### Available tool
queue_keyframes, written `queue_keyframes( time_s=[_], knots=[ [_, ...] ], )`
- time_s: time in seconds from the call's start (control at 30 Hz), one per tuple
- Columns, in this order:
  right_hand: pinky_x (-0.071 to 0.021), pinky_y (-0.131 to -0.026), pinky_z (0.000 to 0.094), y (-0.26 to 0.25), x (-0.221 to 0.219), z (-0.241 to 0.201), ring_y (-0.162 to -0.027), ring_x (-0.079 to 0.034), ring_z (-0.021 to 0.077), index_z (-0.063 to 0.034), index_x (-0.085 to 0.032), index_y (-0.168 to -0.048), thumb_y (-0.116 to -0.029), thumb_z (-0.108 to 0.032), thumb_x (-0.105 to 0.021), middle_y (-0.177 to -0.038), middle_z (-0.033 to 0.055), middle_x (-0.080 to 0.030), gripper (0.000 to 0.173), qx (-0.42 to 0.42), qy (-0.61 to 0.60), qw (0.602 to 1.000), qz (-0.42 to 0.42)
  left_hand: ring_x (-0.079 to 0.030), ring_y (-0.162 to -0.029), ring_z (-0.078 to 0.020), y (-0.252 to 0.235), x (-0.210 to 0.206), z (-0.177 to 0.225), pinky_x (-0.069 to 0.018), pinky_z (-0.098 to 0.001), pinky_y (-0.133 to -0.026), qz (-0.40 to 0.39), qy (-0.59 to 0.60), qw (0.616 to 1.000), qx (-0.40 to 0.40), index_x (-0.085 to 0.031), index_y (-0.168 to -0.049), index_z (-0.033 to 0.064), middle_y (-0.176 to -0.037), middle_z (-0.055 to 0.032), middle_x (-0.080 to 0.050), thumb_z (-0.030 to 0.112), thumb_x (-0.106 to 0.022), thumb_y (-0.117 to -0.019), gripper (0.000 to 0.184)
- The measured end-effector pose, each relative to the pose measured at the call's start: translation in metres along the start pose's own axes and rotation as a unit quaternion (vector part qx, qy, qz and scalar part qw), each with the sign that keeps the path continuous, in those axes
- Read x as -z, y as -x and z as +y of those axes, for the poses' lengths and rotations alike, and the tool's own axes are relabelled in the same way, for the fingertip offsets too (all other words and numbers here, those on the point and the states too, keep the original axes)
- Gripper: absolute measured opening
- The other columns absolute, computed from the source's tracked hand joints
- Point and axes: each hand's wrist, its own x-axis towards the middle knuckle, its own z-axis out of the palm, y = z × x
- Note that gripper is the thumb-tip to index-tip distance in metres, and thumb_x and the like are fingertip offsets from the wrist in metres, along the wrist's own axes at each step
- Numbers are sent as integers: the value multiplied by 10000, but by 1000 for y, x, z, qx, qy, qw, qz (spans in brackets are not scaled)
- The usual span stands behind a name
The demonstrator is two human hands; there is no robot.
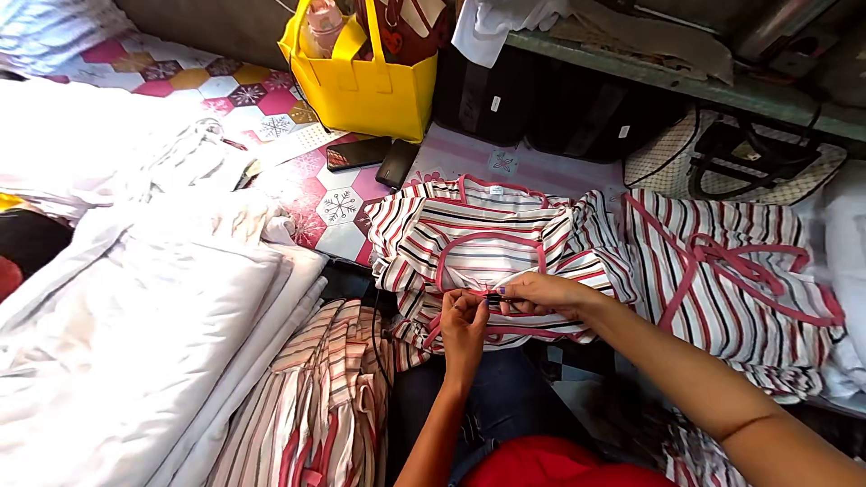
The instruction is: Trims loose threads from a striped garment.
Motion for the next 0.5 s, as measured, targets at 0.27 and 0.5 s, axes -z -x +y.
queue_keyframes(
  time_s=[0.27,0.5],
  knots=[
    [-248,-422,159,-2,-3,2,-425,-294,-14,-73,-647,-926,-1119,-271,-408,-552,-105,-379,366,8,13,1000,17,-640,-854,-39,-1,0,-1,-569,-147,-730,-3,5,1000,3,-691,-854,-49,-1016,-112,-602,-33,-681,-869,23],
    [-292,-470,150,10,-1,-3,-474,-340,-35,-70,-659,-980,-1123,-293,-380,-589,-121,-412,385,94,42,992,72,-660,-846,-58,5,22,10,-580,-172,-748,-88,-67,994,1,-706,-870,-58,-1007,-132,-626,4,-698,-875,63]
  ],
)
